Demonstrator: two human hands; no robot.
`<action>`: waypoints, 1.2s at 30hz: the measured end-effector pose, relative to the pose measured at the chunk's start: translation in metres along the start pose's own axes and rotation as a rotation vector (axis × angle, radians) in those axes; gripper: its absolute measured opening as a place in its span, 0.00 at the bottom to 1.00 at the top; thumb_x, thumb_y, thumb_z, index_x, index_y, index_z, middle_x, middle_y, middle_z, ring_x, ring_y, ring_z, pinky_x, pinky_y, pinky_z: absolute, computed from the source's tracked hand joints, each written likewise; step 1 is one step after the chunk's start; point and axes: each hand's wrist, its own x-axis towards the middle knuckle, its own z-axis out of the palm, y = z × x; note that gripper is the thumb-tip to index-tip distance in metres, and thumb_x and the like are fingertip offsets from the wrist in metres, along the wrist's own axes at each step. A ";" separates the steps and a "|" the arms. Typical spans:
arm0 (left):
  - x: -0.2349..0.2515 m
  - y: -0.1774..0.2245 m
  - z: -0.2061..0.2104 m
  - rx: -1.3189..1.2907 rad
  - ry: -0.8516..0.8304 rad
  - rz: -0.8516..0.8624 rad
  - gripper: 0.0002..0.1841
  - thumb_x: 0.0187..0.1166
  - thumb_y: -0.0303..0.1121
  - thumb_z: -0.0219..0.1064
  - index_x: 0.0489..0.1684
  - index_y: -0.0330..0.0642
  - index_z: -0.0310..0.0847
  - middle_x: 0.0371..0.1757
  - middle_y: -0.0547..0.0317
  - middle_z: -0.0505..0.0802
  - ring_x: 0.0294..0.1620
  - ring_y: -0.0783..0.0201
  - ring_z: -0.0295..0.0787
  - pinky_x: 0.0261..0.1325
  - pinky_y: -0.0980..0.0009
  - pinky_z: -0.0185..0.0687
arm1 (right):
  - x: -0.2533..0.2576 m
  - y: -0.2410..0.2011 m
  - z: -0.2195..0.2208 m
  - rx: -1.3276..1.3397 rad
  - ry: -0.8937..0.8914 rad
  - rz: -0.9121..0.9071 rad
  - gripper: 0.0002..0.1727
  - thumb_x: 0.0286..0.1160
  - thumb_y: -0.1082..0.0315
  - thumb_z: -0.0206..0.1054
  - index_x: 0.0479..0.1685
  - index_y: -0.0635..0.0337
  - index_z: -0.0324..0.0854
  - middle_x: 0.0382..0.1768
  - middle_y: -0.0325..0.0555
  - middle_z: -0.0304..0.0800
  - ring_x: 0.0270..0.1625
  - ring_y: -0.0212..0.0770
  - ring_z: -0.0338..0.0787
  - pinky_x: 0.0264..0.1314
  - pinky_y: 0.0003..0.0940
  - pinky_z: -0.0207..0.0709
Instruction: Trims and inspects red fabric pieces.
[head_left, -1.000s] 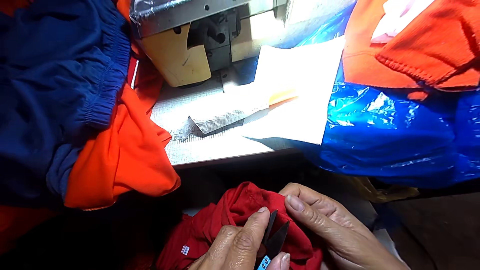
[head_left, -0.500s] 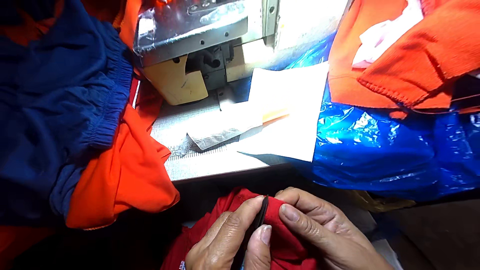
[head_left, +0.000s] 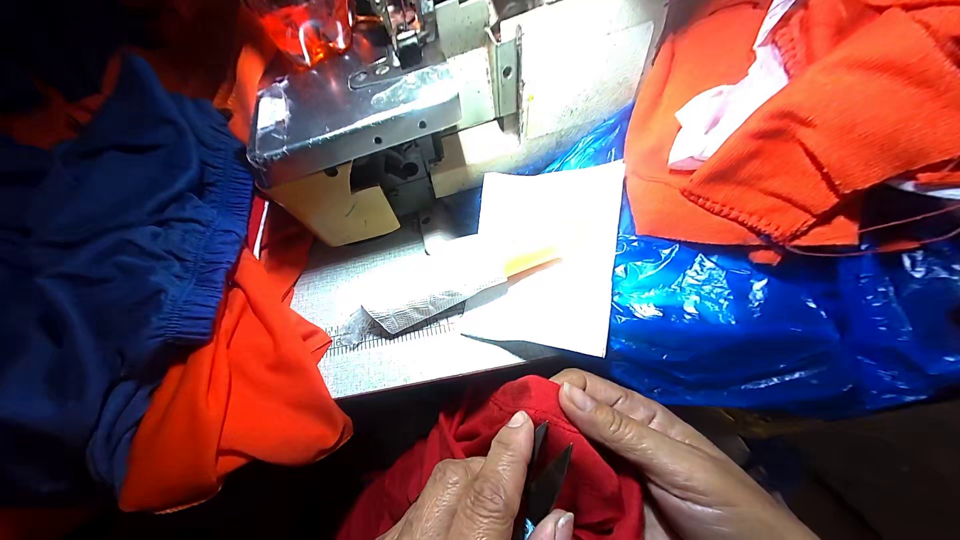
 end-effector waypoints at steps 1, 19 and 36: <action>0.000 0.000 -0.001 0.003 -0.006 0.000 0.16 0.77 0.26 0.69 0.56 0.21 0.88 0.38 0.44 0.93 0.41 0.72 0.86 0.49 0.86 0.78 | -0.001 -0.001 0.001 -0.006 0.021 0.008 0.18 0.90 0.72 0.48 0.38 0.57 0.85 0.34 0.42 0.92 0.42 0.30 0.92 0.51 0.26 0.88; -0.003 -0.003 0.001 -0.097 0.040 -0.068 0.17 0.76 0.27 0.68 0.56 0.21 0.87 0.37 0.46 0.92 0.38 0.75 0.86 0.45 0.86 0.81 | -0.003 0.005 0.002 -0.076 -0.020 -0.044 0.17 0.89 0.72 0.51 0.36 0.54 0.85 0.32 0.36 0.90 0.39 0.25 0.90 0.48 0.22 0.86; -0.004 0.000 -0.003 -0.031 -0.017 -0.057 0.16 0.76 0.27 0.68 0.56 0.22 0.88 0.36 0.46 0.92 0.38 0.73 0.84 0.44 0.86 0.77 | -0.003 0.007 -0.002 -0.117 0.001 -0.095 0.16 0.89 0.71 0.53 0.35 0.54 0.86 0.31 0.37 0.90 0.38 0.26 0.90 0.46 0.22 0.86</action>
